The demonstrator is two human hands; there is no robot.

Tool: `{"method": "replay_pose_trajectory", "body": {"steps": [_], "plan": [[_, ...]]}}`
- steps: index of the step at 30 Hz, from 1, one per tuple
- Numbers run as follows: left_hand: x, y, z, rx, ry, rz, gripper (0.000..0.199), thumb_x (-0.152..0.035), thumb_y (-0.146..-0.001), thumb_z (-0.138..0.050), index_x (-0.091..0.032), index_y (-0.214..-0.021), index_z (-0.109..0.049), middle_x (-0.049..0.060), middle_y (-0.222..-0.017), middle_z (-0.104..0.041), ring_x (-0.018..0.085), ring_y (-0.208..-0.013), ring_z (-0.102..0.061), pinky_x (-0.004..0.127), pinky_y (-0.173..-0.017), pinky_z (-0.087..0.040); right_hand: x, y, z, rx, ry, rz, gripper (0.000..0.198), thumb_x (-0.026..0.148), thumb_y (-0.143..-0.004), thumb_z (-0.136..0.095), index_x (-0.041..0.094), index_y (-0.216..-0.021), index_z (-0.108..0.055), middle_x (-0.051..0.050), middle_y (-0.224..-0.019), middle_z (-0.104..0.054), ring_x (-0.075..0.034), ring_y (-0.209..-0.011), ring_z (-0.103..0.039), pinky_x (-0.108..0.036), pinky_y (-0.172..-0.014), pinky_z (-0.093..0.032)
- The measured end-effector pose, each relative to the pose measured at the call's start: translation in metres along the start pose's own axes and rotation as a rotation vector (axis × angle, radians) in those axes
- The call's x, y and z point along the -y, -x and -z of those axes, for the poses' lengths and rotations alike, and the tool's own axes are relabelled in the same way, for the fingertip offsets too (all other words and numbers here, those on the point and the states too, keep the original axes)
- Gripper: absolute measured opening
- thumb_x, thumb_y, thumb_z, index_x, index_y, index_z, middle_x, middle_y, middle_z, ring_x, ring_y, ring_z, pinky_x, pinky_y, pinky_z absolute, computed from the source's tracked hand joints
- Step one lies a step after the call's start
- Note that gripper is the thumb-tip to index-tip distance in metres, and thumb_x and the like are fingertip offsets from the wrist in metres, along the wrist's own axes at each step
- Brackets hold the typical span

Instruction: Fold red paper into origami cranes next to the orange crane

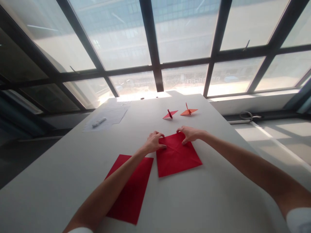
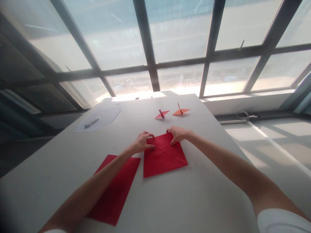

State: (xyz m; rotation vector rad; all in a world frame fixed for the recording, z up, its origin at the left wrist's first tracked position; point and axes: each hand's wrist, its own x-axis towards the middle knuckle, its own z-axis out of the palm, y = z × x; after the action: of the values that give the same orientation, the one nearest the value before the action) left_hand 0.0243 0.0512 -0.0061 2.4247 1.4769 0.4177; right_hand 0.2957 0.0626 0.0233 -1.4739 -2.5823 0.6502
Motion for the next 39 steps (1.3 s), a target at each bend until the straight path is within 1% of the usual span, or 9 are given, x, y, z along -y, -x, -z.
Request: {"method": "replay_pose_trajectory", "body": {"steps": [4, 7, 11, 13, 18, 23, 28, 33, 39], "plan": [[0.003, -0.002, 0.002, 0.093, 0.081, 0.021, 0.067, -0.042, -0.06, -0.084, -0.022, -0.12, -0.063, 0.005, -0.097, -0.065, 0.024, -0.091, -0.062, 0.034, -0.083, -0.051, 0.012, -0.003, 0.002, -0.047, -0.026, -0.07, 0.037, 0.016, -0.062, -0.075, 0.018, -0.099, -0.07, -0.006, -0.089, -0.072, -0.022, -0.078, -0.066, -0.027, -0.065, -0.049], [-0.006, -0.001, 0.014, 0.059, 0.094, 0.021, 0.033, -0.034, -0.066, -0.081, -0.021, -0.095, -0.072, 0.003, -0.089, -0.062, 0.021, -0.084, -0.061, 0.034, -0.079, -0.051, 0.021, 0.011, 0.013, -0.165, -0.038, -0.017, 0.015, 0.013, -0.076, -0.059, 0.018, -0.087, -0.068, -0.004, -0.083, -0.071, -0.019, -0.077, -0.066, -0.026, -0.066, -0.048], [-0.035, 0.012, 0.051, -0.441, 0.064, -0.095, 0.006, -0.025, -0.08, -0.069, -0.021, -0.077, -0.067, 0.007, -0.118, -0.057, 0.026, -0.113, -0.053, 0.044, -0.098, -0.045, 0.033, 0.052, 0.039, -0.575, -0.089, 0.214, 0.014, 0.012, -0.083, -0.053, 0.018, -0.088, -0.064, -0.008, -0.095, -0.071, -0.025, -0.092, -0.066, -0.034, -0.077, -0.052], [-0.051, 0.022, 0.071, -0.528, 0.089, -0.267, 0.007, -0.027, -0.087, -0.061, -0.022, -0.085, -0.065, 0.007, -0.131, -0.054, 0.026, -0.125, -0.047, 0.046, -0.104, -0.042, 0.036, 0.077, 0.044, -0.68, -0.086, 0.317, 0.017, 0.013, -0.087, -0.05, 0.021, -0.093, -0.064, -0.009, -0.114, -0.069, -0.028, -0.112, -0.061, -0.043, -0.091, -0.051], [-0.066, 0.033, 0.081, -0.081, 0.15, -0.595, 0.033, -0.05, -0.086, -0.064, -0.023, -0.105, -0.064, 0.009, -0.128, -0.062, 0.028, -0.124, -0.053, 0.041, -0.106, -0.042, 0.018, 0.116, 0.007, -0.554, -0.04, 0.428, 0.024, 0.013, -0.094, -0.044, 0.024, -0.102, -0.064, -0.008, -0.138, -0.057, -0.024, -0.135, -0.045, -0.042, -0.099, -0.05], [-0.051, 0.024, 0.023, -0.071, 0.095, -0.406, 0.048, -0.043, -0.097, -0.048, -0.026, -0.142, -0.046, 0.008, -0.148, -0.047, 0.025, -0.14, -0.038, 0.041, -0.113, -0.034, 0.001, 0.131, -0.036, -0.265, -0.1, 0.48, 0.034, 0.008, -0.091, -0.045, 0.025, -0.113, -0.066, -0.006, -0.14, -0.056, -0.023, -0.138, -0.043, -0.045, -0.109, -0.044], [-0.04, 0.026, -0.015, 0.153, -0.038, -0.389, 0.064, -0.051, -0.095, -0.048, -0.027, -0.152, -0.031, 0.007, -0.158, -0.031, 0.027, -0.149, -0.021, 0.046, -0.121, -0.015, 0.01, 0.14, -0.02, -0.056, -0.176, 0.473, 0.043, 0.026, -0.085, -0.067, 0.029, -0.127, -0.062, -0.005, -0.138, -0.058, -0.026, -0.138, -0.043, -0.046, -0.115, -0.036], [-0.044, 0.028, -0.018, 0.158, -0.092, -0.376, 0.07, -0.059, -0.095, -0.043, -0.03, -0.155, -0.022, 0.005, -0.162, -0.015, 0.029, -0.151, -0.01, 0.05, -0.121, -0.004, 0.008, 0.106, -0.034, -0.389, -0.106, 0.138, 0.049, 0.041, -0.096, -0.051, 0.025, -0.142, -0.05, -0.009, -0.144, -0.052, -0.028, -0.138, -0.043, -0.048, -0.113, -0.038], [-0.043, 0.024, -0.02, 0.243, -0.103, -0.374, 0.073, -0.063, -0.096, -0.034, -0.031, -0.157, -0.008, 0.001, -0.162, -0.012, 0.023, -0.151, -0.012, 0.043, -0.122, -0.003, -0.005, 0.082, -0.066, -0.286, 0.058, 0.1, 0.067, 0.052, -0.092, -0.052, 0.02, -0.151, -0.037, -0.01, -0.156, -0.035, -0.03, -0.144, -0.031, -0.051, -0.119, -0.023]]}}
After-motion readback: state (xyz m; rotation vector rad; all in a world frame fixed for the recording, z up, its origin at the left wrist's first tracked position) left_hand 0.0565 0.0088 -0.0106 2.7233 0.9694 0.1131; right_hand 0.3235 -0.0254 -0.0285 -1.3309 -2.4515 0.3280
